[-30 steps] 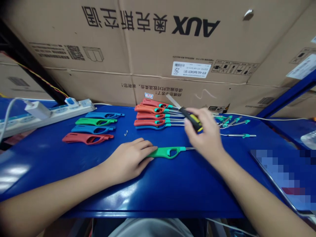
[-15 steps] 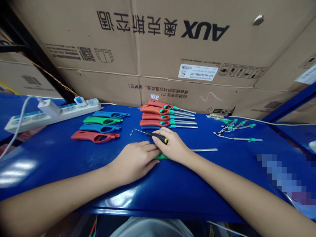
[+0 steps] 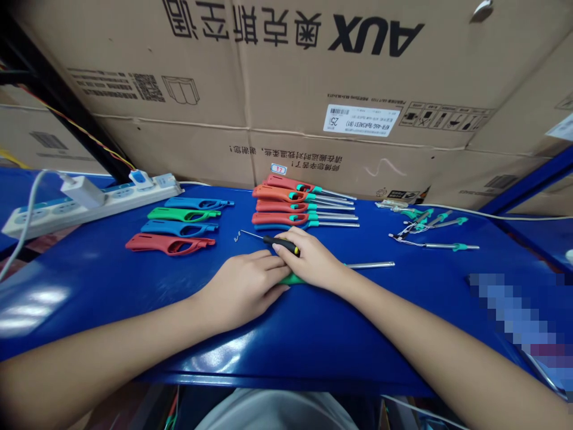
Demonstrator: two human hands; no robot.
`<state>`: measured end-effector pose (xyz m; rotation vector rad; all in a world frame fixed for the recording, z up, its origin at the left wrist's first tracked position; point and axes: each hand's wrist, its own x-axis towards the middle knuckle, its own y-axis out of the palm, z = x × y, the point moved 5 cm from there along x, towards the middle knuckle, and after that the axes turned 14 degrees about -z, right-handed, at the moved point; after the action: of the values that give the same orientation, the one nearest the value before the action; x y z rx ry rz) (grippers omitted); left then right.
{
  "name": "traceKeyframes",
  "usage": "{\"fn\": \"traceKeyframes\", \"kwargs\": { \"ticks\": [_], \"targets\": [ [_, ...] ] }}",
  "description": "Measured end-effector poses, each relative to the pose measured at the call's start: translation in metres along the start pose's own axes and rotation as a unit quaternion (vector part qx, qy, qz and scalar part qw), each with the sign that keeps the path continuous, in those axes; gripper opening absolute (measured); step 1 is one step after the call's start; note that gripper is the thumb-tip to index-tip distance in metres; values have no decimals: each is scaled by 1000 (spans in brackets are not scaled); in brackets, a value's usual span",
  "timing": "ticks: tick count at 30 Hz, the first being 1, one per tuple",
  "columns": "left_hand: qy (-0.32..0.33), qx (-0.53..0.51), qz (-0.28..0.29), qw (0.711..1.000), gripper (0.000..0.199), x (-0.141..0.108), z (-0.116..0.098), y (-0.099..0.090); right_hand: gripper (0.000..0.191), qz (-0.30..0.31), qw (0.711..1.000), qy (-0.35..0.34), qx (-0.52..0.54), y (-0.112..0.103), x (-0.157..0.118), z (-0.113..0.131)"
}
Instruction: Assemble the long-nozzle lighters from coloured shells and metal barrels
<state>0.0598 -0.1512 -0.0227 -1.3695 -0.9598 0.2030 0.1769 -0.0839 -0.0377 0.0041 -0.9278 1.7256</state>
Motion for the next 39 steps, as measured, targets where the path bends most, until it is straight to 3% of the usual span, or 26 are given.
{"fn": "traceKeyframes", "kwargs": {
  "ticks": [39],
  "targets": [
    [-6,-12,13,1000,22,1,1,-2,18,-34,999,-19,15,-7,-3,3]
  ]
}}
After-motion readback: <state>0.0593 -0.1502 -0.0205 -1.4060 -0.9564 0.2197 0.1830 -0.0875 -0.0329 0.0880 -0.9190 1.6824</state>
